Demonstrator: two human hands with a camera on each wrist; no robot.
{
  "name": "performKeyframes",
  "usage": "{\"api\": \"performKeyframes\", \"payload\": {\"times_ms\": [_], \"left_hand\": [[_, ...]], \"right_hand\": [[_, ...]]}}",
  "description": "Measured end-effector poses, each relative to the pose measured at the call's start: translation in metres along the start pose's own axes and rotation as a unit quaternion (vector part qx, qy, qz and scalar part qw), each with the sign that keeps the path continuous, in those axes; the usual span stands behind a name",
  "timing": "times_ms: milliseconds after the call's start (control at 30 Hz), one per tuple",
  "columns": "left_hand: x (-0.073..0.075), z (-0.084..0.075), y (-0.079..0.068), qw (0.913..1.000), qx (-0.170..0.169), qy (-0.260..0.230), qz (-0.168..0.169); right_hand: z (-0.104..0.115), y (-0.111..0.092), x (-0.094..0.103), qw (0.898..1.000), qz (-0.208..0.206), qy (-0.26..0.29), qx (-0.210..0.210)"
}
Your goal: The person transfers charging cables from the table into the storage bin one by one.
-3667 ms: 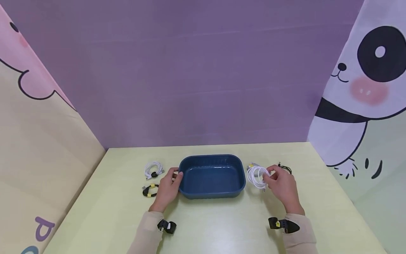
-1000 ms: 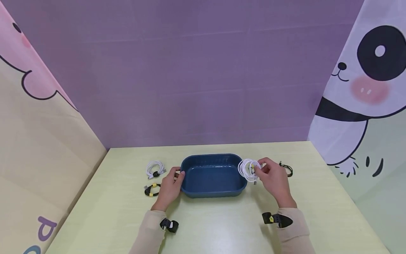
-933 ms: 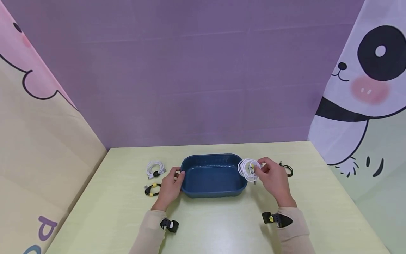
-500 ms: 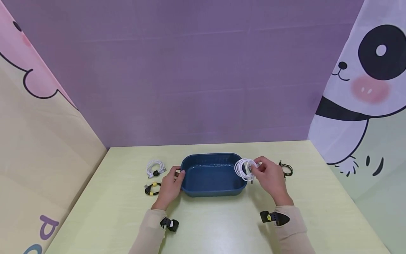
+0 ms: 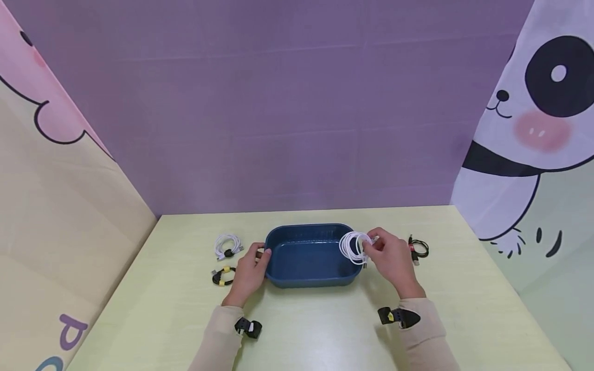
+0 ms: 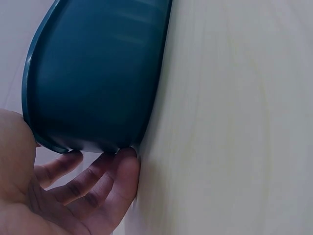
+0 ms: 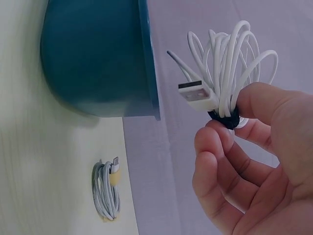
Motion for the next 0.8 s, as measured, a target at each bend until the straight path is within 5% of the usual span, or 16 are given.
{"api": "performKeyframes", "payload": {"times_ms": [800], "left_hand": [[-0.0011, 0.0028, 0.0034, 0.9999, 0.009, -0.005, 0.009]], "right_hand": [[0.0073, 0.0035, -0.0097, 1.0, 0.002, -0.004, 0.015]]}}
Point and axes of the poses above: each hand's wrist, its own y-axis towards the middle knuckle, its own x-axis out of the back of the hand, z = x × y, the point moved 6 cm from there along y, towards the middle knuckle, and after that the axes turned 7 degrees about y, right-handed, at the moved point
